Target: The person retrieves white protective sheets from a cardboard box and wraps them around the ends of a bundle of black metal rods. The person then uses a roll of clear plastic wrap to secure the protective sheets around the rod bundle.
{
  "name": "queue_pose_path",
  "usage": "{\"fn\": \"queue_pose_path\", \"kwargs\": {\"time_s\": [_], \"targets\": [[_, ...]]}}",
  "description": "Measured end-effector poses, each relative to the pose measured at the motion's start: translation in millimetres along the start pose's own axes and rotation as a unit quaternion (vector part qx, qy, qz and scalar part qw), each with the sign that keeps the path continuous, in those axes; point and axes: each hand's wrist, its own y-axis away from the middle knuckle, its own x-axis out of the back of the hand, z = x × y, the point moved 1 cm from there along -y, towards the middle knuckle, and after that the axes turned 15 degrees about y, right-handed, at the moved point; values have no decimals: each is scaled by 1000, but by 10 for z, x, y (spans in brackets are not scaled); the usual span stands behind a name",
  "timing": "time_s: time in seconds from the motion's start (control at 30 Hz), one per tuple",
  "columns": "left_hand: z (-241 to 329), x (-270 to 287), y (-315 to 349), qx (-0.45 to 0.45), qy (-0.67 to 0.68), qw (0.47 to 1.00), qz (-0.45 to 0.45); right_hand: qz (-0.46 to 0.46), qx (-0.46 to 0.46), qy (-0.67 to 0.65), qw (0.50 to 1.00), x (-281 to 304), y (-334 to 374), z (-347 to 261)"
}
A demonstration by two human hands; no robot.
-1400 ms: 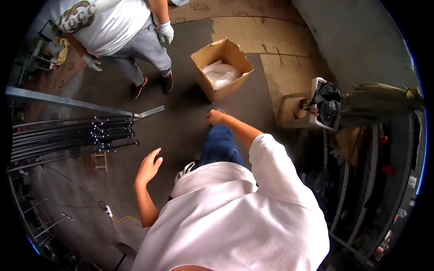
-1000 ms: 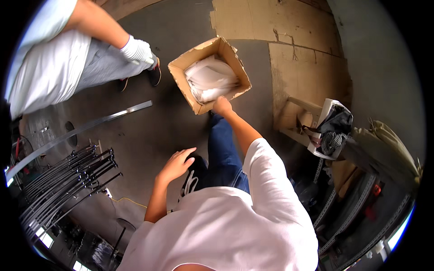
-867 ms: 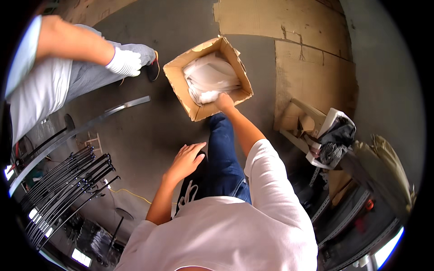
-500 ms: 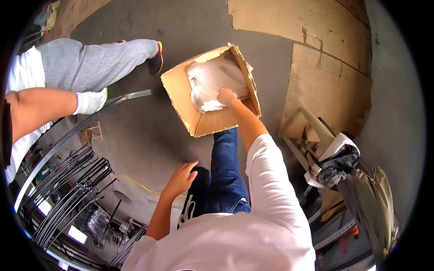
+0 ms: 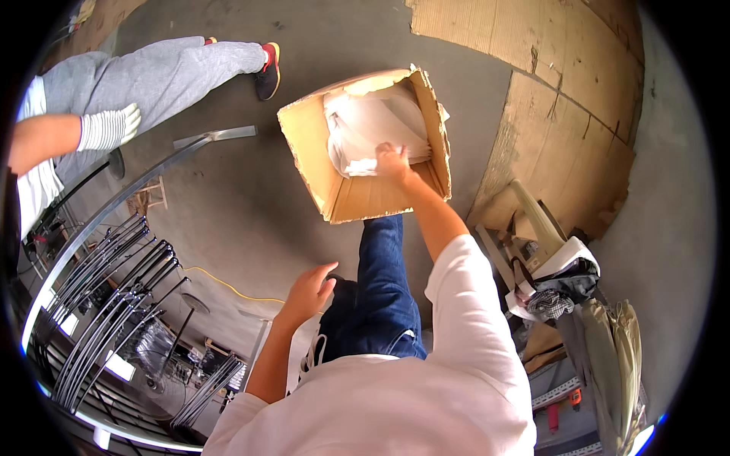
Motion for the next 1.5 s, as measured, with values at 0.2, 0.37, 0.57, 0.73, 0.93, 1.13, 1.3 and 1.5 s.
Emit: {"fn": "queue_pose_path", "kwargs": {"time_s": [0.2,0.37,0.57,0.73,0.93,1.13,1.3,1.5], "targets": [[-342,22,-99,185,411,875,176,163,193,-226,941,1023,1541,-1172],[-440,235,23,154,548,799,195,240,276,-291,884,1258,2488,-1934],[-714,766,564,58,482,851,199,140,249,-333,899,1525,2511,-2131],[-961,1417,1165,-39,532,805,260,-23,-50,-661,748,1527,2051,-2125],[-1527,1786,1990,-14,284,916,282,285,112,-350,885,1639,2561,-3110],[-1660,1874,2878,-125,63,921,365,383,395,48,834,1988,2983,-4372],[-1925,1821,3458,-176,130,878,427,195,484,75,850,1770,2789,-5117],[-2606,2080,3823,-259,317,757,510,195,457,90,863,2156,2411,-5673]]}}
